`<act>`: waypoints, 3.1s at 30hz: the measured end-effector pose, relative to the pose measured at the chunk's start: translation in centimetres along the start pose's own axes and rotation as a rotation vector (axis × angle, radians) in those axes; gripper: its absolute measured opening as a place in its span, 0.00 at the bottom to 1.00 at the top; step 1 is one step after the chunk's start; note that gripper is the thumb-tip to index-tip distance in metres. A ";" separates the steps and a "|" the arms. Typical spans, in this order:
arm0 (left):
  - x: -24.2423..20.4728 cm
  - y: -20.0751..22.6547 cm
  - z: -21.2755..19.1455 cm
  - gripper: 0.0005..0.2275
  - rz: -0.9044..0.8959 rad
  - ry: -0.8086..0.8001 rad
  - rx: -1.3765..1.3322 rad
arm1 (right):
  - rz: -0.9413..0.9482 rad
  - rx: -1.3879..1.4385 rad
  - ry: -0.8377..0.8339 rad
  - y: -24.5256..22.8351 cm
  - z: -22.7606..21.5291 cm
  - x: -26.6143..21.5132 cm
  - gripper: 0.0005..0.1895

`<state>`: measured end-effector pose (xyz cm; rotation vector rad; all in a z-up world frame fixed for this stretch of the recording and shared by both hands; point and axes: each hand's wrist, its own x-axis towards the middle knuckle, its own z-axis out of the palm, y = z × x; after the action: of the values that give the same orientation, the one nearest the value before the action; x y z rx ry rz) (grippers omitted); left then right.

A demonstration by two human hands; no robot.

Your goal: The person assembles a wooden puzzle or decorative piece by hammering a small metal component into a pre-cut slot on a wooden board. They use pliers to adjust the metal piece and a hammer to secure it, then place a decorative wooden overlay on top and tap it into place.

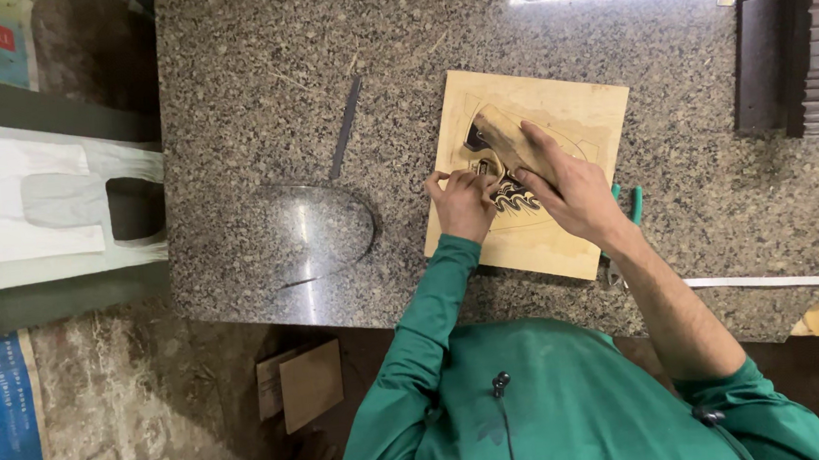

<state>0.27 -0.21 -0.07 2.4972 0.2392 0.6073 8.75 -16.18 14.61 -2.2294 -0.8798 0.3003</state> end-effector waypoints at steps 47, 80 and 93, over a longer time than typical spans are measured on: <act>-4.8 -2.3 -2.5 0.23 -0.087 0.115 -0.122 | -0.009 -0.435 0.151 1.1 6.0 -6.8 0.28; -5.6 -3.8 -1.9 0.22 -0.151 -0.007 -0.270 | -0.173 -0.330 0.428 0.9 7.3 -7.9 0.31; -5.6 -4.2 -1.0 0.17 -0.162 -0.003 -0.238 | -0.207 -0.311 0.450 0.8 9.7 -7.5 0.32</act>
<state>-5.33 2.09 -3.76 2.2250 0.3436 0.5324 -0.66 -16.46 6.76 -2.3188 -0.9394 -0.4487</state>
